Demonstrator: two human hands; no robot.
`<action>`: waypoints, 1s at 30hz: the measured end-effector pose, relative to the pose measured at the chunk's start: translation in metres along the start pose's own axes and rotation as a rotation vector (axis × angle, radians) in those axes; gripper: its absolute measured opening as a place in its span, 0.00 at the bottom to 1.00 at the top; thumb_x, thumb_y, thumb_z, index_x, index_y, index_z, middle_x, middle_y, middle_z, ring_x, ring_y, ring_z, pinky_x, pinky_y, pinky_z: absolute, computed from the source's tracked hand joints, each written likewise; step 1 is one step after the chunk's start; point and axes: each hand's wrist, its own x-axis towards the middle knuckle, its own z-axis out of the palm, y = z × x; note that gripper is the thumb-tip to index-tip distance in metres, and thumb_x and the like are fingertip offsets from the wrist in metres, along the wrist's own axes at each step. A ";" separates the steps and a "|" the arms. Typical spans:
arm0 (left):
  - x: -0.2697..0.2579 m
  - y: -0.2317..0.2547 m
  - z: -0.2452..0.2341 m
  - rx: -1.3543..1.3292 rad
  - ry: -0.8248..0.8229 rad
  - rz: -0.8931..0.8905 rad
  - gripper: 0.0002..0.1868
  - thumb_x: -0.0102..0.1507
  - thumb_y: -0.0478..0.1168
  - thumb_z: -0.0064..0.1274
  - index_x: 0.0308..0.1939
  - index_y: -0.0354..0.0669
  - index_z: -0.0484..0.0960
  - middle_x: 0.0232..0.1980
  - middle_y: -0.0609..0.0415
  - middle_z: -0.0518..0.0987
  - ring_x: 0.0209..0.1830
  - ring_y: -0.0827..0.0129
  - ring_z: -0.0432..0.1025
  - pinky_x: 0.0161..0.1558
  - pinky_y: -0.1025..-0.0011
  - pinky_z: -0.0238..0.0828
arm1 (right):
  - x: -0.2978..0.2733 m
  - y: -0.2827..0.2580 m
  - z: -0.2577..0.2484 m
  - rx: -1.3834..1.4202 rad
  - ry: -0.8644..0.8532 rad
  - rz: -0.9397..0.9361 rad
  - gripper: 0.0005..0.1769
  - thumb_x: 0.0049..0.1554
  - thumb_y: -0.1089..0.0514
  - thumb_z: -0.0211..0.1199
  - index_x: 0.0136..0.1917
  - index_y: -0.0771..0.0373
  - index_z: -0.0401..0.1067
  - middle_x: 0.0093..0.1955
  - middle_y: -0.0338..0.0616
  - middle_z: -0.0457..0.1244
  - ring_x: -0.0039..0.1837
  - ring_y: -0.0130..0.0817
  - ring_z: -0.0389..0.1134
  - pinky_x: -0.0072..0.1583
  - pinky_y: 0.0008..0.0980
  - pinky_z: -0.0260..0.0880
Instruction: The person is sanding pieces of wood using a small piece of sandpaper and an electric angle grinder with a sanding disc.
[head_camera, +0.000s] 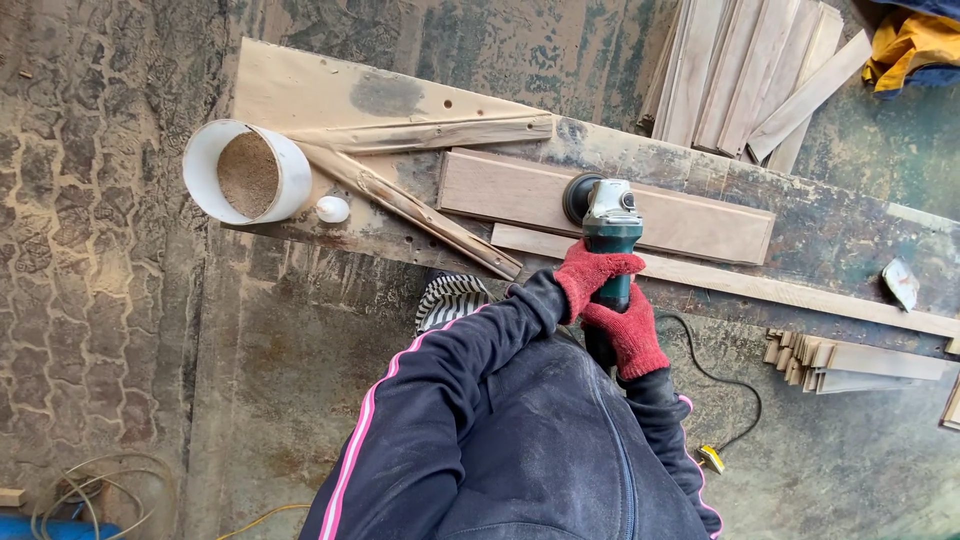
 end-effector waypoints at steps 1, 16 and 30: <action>0.001 0.000 -0.001 -0.010 -0.003 0.003 0.47 0.34 0.42 0.83 0.55 0.40 0.78 0.41 0.42 0.82 0.44 0.49 0.79 0.53 0.47 0.74 | -0.001 0.000 0.001 -0.001 -0.001 0.000 0.36 0.35 0.45 0.83 0.52 0.59 0.73 0.43 0.56 0.67 0.48 0.47 0.69 0.54 0.46 0.69; -0.005 0.016 -0.018 -0.026 0.020 0.034 0.44 0.35 0.44 0.82 0.52 0.39 0.79 0.37 0.45 0.81 0.40 0.56 0.79 0.51 0.51 0.75 | 0.006 -0.008 0.008 0.120 -0.056 -0.039 0.31 0.37 0.54 0.82 0.49 0.66 0.70 0.37 0.60 0.67 0.39 0.48 0.73 0.45 0.45 0.74; -0.007 0.032 -0.045 -0.014 0.027 0.074 0.41 0.36 0.47 0.81 0.50 0.41 0.80 0.31 0.49 0.79 0.34 0.62 0.76 0.46 0.56 0.77 | -0.007 -0.033 0.035 -0.053 -0.062 -0.042 0.34 0.34 0.46 0.83 0.50 0.62 0.73 0.39 0.57 0.66 0.45 0.47 0.70 0.51 0.44 0.70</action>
